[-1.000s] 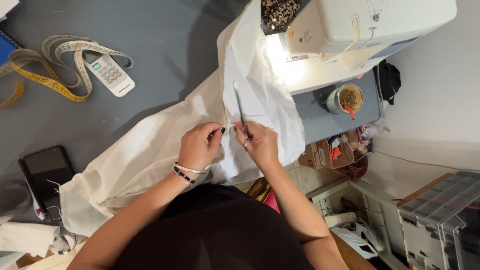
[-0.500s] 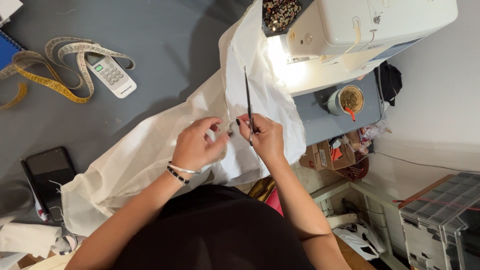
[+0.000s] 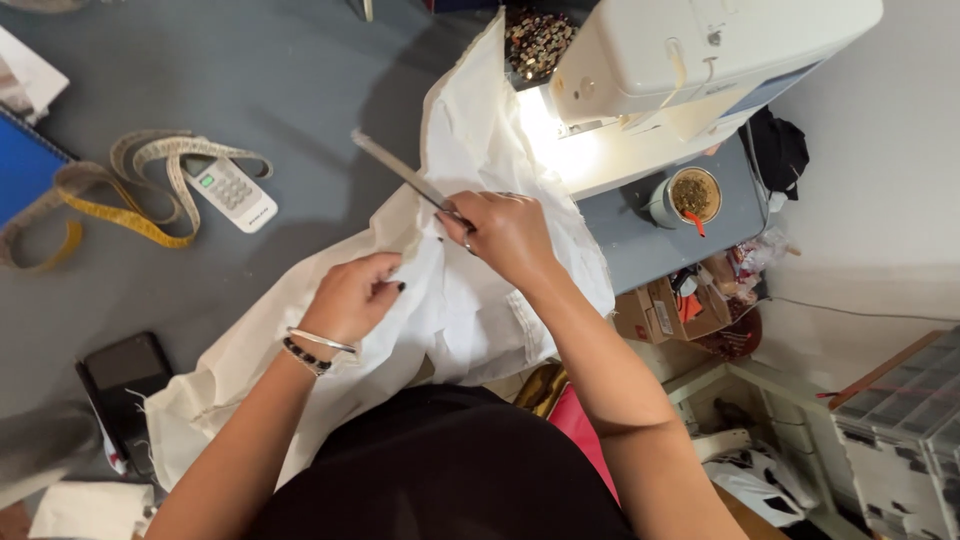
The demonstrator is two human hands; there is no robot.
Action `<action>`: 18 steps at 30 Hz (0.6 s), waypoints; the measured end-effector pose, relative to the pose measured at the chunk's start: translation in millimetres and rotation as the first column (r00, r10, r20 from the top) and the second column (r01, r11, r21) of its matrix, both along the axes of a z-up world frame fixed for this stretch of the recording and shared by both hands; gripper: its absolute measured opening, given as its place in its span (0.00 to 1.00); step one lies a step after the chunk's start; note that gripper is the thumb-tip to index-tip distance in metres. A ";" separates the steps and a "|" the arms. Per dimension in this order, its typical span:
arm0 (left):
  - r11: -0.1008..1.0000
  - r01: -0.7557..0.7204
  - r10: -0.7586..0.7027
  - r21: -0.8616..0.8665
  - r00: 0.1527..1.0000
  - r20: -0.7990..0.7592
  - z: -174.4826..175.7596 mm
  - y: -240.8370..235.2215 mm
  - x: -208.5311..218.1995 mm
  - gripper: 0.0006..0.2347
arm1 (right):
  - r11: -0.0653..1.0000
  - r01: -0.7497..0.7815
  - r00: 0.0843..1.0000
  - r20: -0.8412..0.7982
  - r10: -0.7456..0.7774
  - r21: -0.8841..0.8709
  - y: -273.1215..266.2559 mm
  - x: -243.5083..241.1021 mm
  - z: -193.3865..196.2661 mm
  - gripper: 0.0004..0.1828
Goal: Smoothing out a piece of striped fabric on a work table and cutting it along a line with scissors.
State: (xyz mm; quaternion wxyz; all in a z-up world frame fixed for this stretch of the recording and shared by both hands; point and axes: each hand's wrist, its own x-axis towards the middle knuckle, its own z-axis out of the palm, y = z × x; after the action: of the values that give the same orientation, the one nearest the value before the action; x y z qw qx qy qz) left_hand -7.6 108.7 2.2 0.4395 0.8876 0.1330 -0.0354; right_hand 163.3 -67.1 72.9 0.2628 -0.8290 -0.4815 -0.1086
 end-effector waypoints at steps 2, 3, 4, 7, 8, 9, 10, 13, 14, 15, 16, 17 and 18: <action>0.999 -0.032 0.032 0.007 0.999 -0.015 4.1 9.7 1.2 0.17 | 1.000 -0.029 0.998 -0.048 0.028 -0.011 6.4 1.2 7.4 0.07; 0.997 -0.075 0.075 0.003 0.997 -0.031 5.9 13.9 2.5 0.17 | 0.997 -0.071 0.993 -0.099 0.068 -0.031 8.4 2.0 11.2 0.07; 0.998 -0.057 0.058 0.011 0.998 -0.028 20.0 10.3 10.9 0.17 | 0.998 -0.053 0.994 -0.096 0.051 -0.022 9.9 1.4 14.4 0.07; 0.986 -0.161 0.162 -0.049 0.986 0.022 38.0 -4.4 24.5 0.20 | 0.993 -0.097 0.979 -0.185 0.084 -0.061 12.8 -2.2 22.6 0.08; 0.978 -0.206 0.210 -0.044 0.971 0.115 29.2 -7.4 28.2 0.14 | 0.987 -0.121 0.965 -0.245 0.093 -0.104 10.9 -3.7 23.8 0.10; 0.967 -0.252 0.256 -0.046 0.944 0.206 20.1 -11.8 32.2 0.08 | 0.978 -0.150 0.947 -0.306 0.099 -0.148 8.0 -4.7 25.2 0.11; 0.967 -0.252 0.256 -0.047 0.944 0.210 17.8 -14.1 34.3 0.08 | 0.978 -0.149 0.948 -0.302 0.099 -0.149 3.5 -1.6 19.3 0.11; 0.958 -0.269 0.283 -0.096 0.940 0.192 17.5 -30.2 35.1 0.06 | 0.993 0.015 0.977 -0.210 -0.039 -0.115 -17.6 2.2 -2.2 0.08; 0.950 -0.278 0.301 -0.141 0.936 0.181 24.7 -36.8 36.1 0.06 | 0.988 0.081 0.966 -0.234 -0.110 -0.133 -26.6 2.7 -10.2 0.09; 0.939 -0.288 0.319 -0.186 0.933 0.167 31.8 -43.7 36.3 0.07 | 0.977 0.144 0.949 -0.258 -0.181 -0.154 -35.9 2.4 -18.3 0.11; 0.938 -0.288 0.320 -0.192 0.934 0.161 30.2 -49.5 36.0 0.07 | 0.976 0.144 0.948 -0.260 -0.183 -0.163 -43.3 -4.8 -14.6 0.11; 0.934 -0.291 0.321 -0.206 0.938 0.131 28.8 -54.7 36.5 0.06 | 0.969 0.213 0.909 -0.338 -0.243 -0.124 -49.5 -10.6 -10.6 0.12; 0.930 -0.294 0.321 -0.220 0.942 0.102 27.3 -59.4 36.8 0.06 | 0.954 0.284 0.860 -0.416 -0.296 -0.092 -55.2 -16.5 -6.4 0.14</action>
State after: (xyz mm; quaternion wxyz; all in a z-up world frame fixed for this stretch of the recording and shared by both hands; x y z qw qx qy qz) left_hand 29.2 49.4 29.5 0.5352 0.8070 0.2361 0.0812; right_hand 146.8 -122.3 66.4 0.3306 -0.8991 -0.2836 0.0430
